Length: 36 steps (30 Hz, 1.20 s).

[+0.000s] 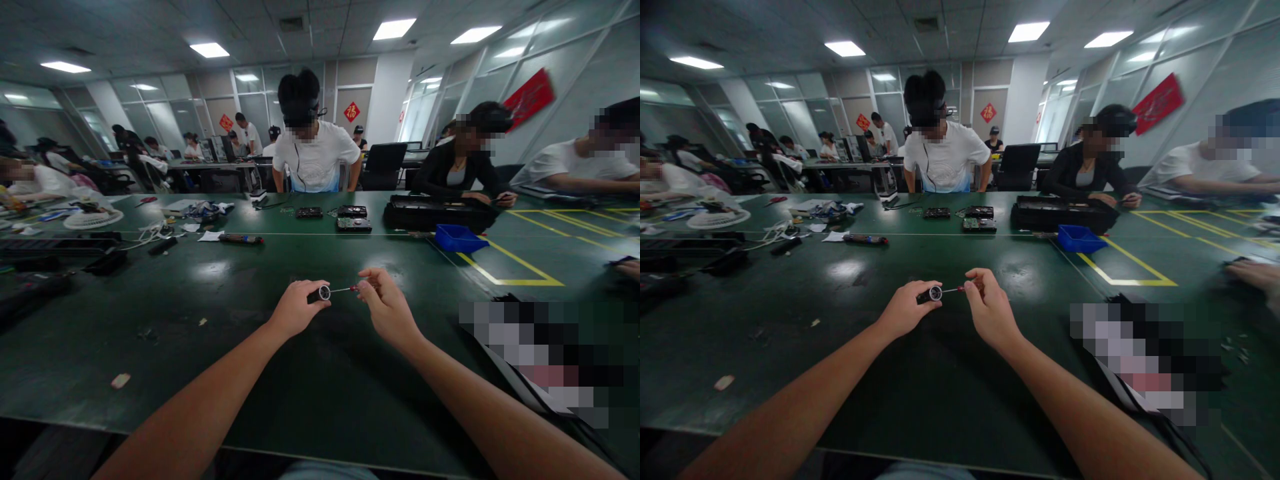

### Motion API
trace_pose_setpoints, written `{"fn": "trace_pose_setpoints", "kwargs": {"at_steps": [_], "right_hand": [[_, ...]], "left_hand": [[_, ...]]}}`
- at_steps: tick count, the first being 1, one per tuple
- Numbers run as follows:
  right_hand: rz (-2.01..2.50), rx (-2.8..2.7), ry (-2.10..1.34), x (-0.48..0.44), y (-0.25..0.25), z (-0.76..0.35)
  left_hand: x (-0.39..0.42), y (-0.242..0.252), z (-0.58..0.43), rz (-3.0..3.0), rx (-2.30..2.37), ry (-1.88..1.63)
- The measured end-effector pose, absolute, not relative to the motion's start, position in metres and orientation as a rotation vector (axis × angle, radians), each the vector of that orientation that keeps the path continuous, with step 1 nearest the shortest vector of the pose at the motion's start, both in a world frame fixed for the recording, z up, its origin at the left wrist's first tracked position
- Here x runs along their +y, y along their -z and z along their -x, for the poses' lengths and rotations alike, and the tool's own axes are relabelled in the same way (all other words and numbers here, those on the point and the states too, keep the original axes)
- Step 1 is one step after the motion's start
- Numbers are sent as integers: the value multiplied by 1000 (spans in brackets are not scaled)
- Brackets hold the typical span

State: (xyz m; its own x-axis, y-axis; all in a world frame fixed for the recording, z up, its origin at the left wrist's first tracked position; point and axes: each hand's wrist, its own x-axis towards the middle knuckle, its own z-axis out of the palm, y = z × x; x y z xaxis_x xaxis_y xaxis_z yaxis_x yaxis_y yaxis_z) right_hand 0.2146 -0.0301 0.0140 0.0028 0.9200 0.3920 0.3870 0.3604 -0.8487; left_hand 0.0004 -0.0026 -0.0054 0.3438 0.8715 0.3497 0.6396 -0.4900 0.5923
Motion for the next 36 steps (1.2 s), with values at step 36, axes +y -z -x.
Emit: {"fn": "trace_pose_setpoints", "kwargs": {"at_steps": [36], "right_hand": [[1148, -1571, -614, -22, -9, -217]], "left_hand": [[-7, 1, -5, -2302, 1355, -830]]}}
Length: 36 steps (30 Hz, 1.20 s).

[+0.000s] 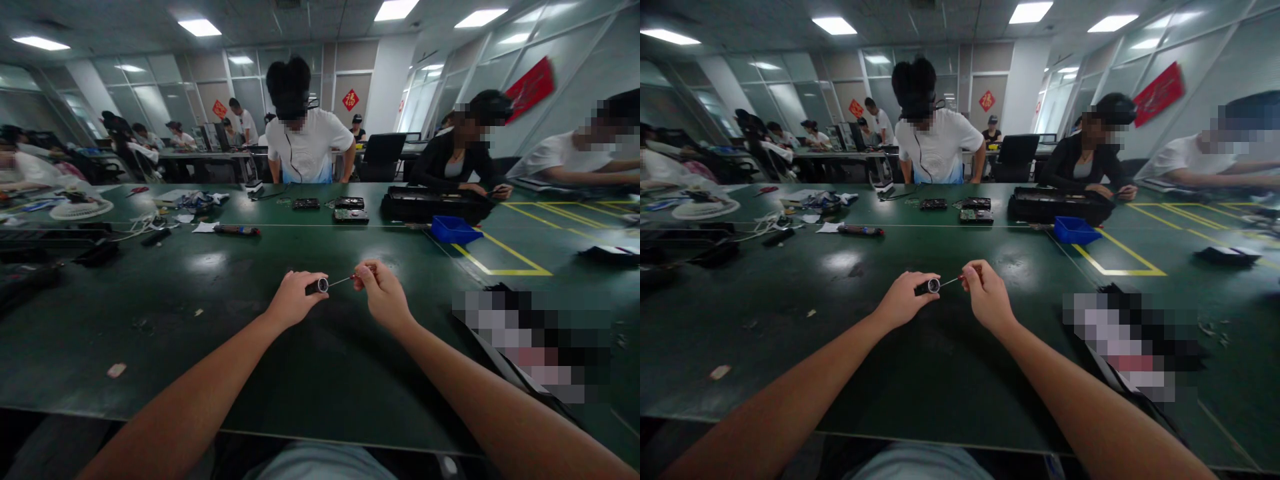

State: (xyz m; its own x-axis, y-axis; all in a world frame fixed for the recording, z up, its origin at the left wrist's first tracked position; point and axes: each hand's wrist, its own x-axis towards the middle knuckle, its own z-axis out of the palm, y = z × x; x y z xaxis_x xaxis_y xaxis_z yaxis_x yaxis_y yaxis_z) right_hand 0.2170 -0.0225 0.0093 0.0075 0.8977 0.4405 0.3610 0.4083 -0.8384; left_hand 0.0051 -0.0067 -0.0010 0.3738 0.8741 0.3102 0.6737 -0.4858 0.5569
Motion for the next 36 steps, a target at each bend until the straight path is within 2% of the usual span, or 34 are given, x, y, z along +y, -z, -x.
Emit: {"fn": "trace_pose_setpoints", "kwargs": {"at_steps": [11, 28, 36], "right_hand": [[1138, -1597, -631, -26, -7, -213], [1207, -1620, -441, -30, -14, -216], [1139, -1509, -409, -30, -15, -219]], "left_hand": [[-4, 4, -4, -2326, 1334, -843], [-4, 1, -3, -2317, 1349, -799], [-5, 4, -6, -2138, 1344, -942]]}}
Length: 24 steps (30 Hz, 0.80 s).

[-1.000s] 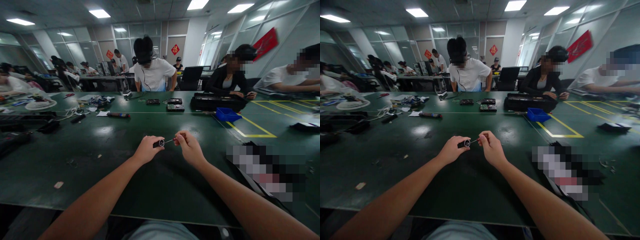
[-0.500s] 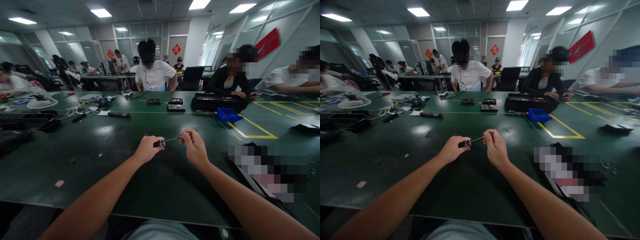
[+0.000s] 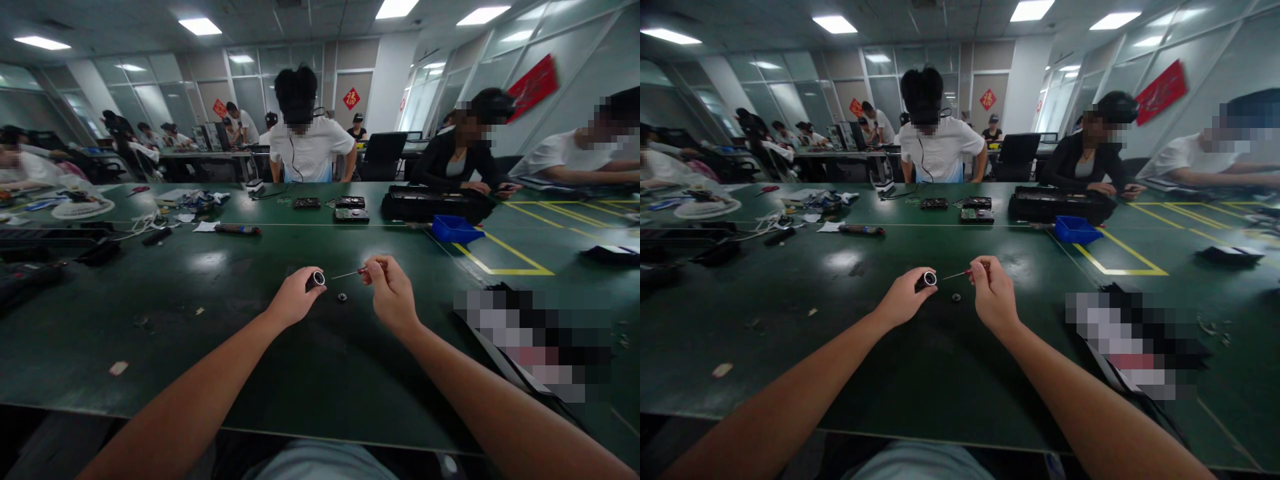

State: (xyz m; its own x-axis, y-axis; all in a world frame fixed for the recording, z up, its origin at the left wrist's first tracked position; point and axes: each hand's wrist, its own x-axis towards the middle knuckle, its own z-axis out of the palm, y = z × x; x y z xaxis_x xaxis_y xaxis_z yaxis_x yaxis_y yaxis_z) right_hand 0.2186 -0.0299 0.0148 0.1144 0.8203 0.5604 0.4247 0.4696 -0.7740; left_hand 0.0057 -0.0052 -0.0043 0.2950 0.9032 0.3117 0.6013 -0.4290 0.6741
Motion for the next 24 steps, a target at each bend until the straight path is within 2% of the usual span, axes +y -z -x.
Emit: {"fn": "trace_pose_setpoints", "kwargs": {"at_steps": [6, 14, 24], "right_hand": [[1062, -1453, -378, -32, -19, -221], [1016, -1398, -350, -33, -21, -223], [979, -1399, -352, -30, -18, -225]], "left_hand": [[-4, -6, -11, -2054, 1381, -876], [11, -9, -34, -2393, 1249, -357], [22, -5, -49, -2576, 1279, -104]]}}
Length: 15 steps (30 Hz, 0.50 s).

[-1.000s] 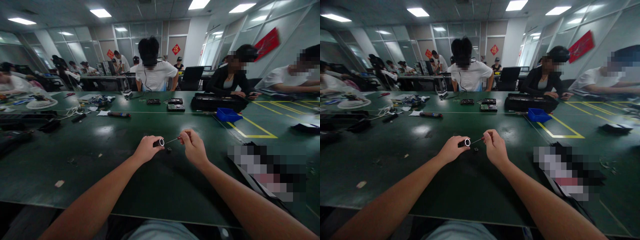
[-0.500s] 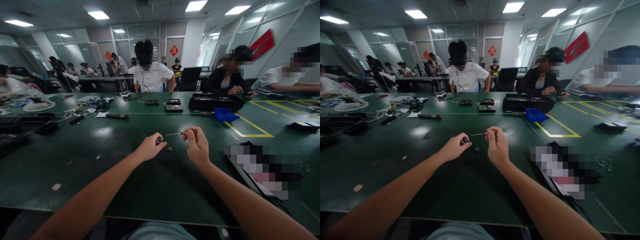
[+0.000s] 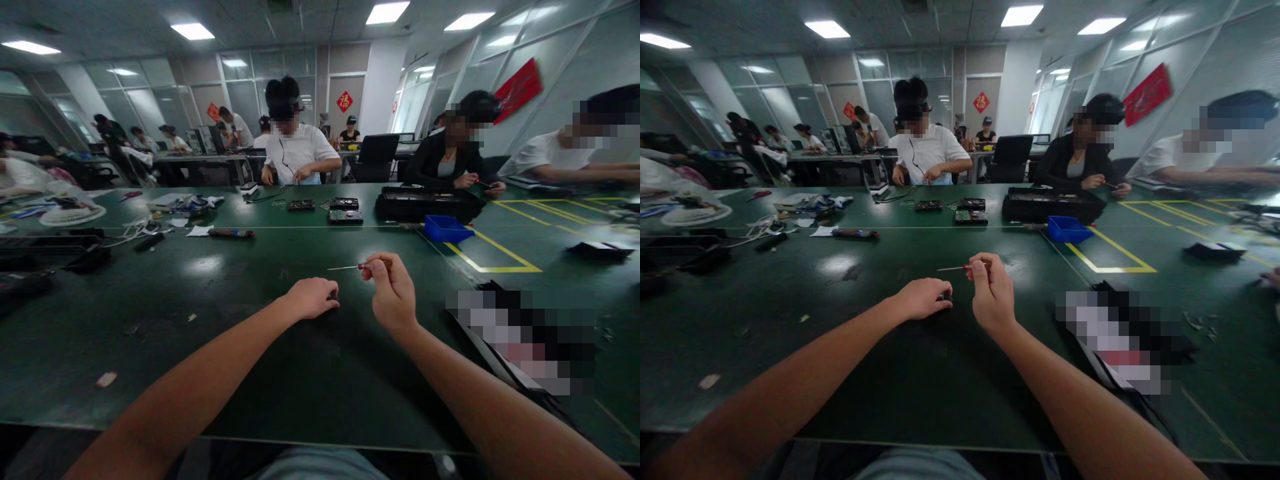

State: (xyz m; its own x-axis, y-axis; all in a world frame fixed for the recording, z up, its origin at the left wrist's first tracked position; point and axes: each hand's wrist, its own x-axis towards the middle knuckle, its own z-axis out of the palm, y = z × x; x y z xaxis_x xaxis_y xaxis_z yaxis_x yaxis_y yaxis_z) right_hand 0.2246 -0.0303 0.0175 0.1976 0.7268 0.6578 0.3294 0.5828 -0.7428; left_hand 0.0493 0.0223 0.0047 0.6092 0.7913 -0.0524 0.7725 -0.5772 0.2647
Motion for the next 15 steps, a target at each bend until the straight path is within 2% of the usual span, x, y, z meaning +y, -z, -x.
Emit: {"fn": "trace_pose_setpoints", "kwargs": {"at_steps": [10, 15], "right_hand": [[958, -1417, -391, -29, -15, -224], [973, -1415, -417, -29, -15, -224]], "left_hand": [[39, -14, 23, -2130, 1235, -435], [39, -22, 73, -1636, 1218, -784]]}}
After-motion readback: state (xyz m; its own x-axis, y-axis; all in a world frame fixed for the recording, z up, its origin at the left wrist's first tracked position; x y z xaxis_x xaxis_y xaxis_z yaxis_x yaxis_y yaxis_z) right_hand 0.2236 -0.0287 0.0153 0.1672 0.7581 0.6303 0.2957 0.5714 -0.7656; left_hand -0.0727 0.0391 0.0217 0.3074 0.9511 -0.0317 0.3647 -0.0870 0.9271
